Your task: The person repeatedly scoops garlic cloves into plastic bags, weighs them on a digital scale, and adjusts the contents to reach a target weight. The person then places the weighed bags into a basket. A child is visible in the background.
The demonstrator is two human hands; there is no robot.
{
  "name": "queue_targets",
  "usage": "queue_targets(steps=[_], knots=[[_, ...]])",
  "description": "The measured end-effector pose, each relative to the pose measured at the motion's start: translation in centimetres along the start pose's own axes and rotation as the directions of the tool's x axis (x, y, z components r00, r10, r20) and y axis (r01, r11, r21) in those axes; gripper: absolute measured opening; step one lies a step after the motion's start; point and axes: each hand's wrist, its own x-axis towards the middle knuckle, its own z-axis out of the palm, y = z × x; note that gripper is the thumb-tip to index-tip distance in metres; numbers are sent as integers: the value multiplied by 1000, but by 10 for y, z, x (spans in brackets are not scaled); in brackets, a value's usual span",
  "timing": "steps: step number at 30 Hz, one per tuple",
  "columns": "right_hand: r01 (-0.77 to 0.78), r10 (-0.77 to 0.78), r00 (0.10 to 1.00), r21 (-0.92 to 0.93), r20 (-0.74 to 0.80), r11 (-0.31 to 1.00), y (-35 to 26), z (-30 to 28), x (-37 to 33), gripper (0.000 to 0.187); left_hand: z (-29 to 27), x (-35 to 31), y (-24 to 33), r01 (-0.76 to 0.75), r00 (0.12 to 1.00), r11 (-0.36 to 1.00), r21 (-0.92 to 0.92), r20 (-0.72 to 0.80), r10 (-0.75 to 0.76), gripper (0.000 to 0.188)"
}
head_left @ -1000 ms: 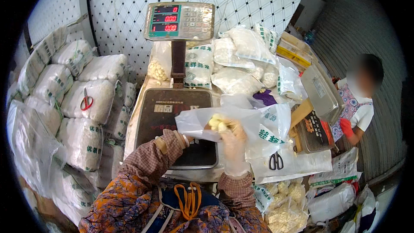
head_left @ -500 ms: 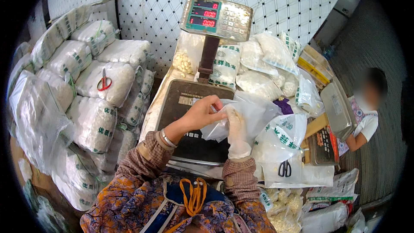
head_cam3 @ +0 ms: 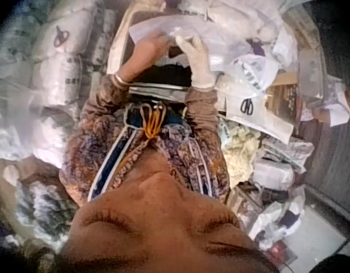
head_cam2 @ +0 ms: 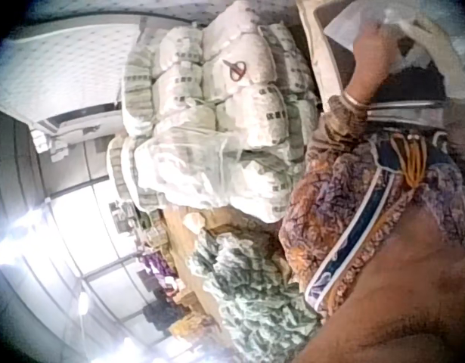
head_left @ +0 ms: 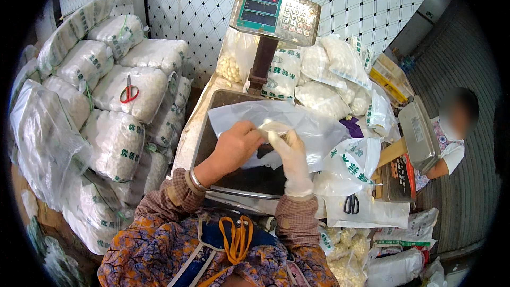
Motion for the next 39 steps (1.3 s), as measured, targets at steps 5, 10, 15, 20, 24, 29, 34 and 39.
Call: queue_targets(steps=[5,10,15,20,24,29,34,39], knots=[[-64,46,969,-67,-244,996,17,0,5,8,-18,5,-4,101,995,990,-95,34,-98,6],[34,-10,974,104,-224,994,27,-18,3,16,-28,4,-20,264,939,955,-135,-189,-286,7],[114,-105,994,-429,44,896,44,-10,18,29,-20,-2,-16,152,967,970,-187,-174,-185,7],[-178,113,968,-295,-224,939,39,-14,24,25,-41,4,-16,421,885,841,-338,-50,-463,5],[108,-121,993,-444,-2,890,46,8,22,29,-19,-7,-7,379,917,578,-723,209,-339,16],[125,-127,989,-35,-73,992,63,-3,34,28,-2,-26,-51,334,926,883,-329,-59,-372,24],[229,84,916,681,-393,696,39,-75,49,25,-76,-30,-118,621,670,638,-456,-115,-734,13],[79,-294,830,-421,-474,903,-5,-33,48,27,-66,-15,-43,254,956,943,215,-203,-212,85]])
